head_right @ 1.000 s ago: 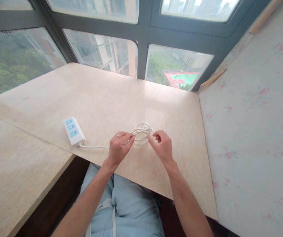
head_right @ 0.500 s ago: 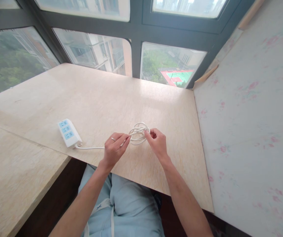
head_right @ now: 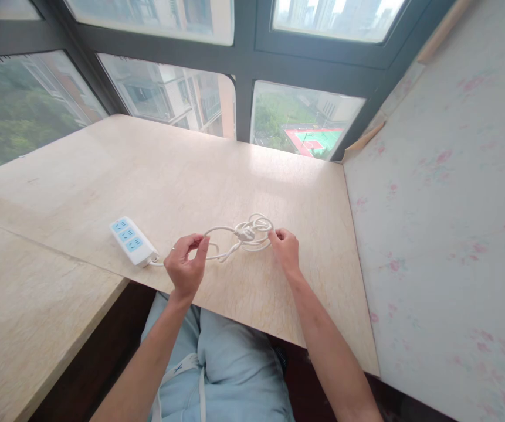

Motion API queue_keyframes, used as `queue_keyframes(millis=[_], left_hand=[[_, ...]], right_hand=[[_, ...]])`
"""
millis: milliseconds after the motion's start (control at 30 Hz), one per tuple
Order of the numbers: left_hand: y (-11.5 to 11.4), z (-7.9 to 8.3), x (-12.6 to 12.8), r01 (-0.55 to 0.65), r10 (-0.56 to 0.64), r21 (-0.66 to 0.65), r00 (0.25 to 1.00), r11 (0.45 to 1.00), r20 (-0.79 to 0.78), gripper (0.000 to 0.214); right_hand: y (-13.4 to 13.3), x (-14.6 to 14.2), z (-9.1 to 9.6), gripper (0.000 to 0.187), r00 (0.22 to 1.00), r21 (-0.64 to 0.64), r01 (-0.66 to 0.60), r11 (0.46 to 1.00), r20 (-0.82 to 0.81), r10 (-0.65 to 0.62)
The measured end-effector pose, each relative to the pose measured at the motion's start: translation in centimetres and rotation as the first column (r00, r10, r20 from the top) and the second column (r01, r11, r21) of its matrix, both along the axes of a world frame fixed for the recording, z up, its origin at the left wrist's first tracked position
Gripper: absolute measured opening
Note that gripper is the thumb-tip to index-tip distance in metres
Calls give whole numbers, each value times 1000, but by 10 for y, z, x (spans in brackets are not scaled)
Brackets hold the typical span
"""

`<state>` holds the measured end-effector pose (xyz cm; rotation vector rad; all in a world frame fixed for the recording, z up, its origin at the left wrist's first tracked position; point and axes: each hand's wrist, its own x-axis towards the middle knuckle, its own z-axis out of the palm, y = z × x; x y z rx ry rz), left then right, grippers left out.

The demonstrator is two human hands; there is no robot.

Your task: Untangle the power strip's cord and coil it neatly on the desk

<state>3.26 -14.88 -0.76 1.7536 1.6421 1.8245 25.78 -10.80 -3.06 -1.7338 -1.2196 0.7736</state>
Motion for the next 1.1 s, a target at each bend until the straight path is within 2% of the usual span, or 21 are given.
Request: queue_keyframes(millis=[67, 167, 300, 533, 733, 933, 1100], left_hand=[[1, -3, 0, 1, 19, -101, 979, 995, 201, 16], [3, -8, -1, 18, 88, -214, 877, 977, 472, 24], [8, -11, -7, 34, 133, -236, 744, 971, 655, 26], [15, -10, -16, 44, 154, -248, 675, 968, 721, 29], [20, -8, -27, 105, 136, -253, 617, 962, 775, 29], [32, -7, -43, 254, 118, -358, 647, 898, 754, 31], [42, -8, -49, 316, 90, -417, 697, 852, 711, 30]], right_hand=[[2, 0, -1, 28, 1000, -15, 9, 1000, -21, -9], [2, 1, -2, 28, 997, -37, 21, 999, -72, -24], [4, 4, -4, 29, 993, -49, 28, 998, -114, -33], [3, 6, -5, 27, 975, -29, 27, 999, -220, -33], [4, 7, -5, 24, 961, 7, 75, 997, -269, -70], [5, 9, -8, 26, 955, 45, 109, 993, -280, -92], [4, 9, -9, 31, 961, 56, 95, 994, -267, -77]])
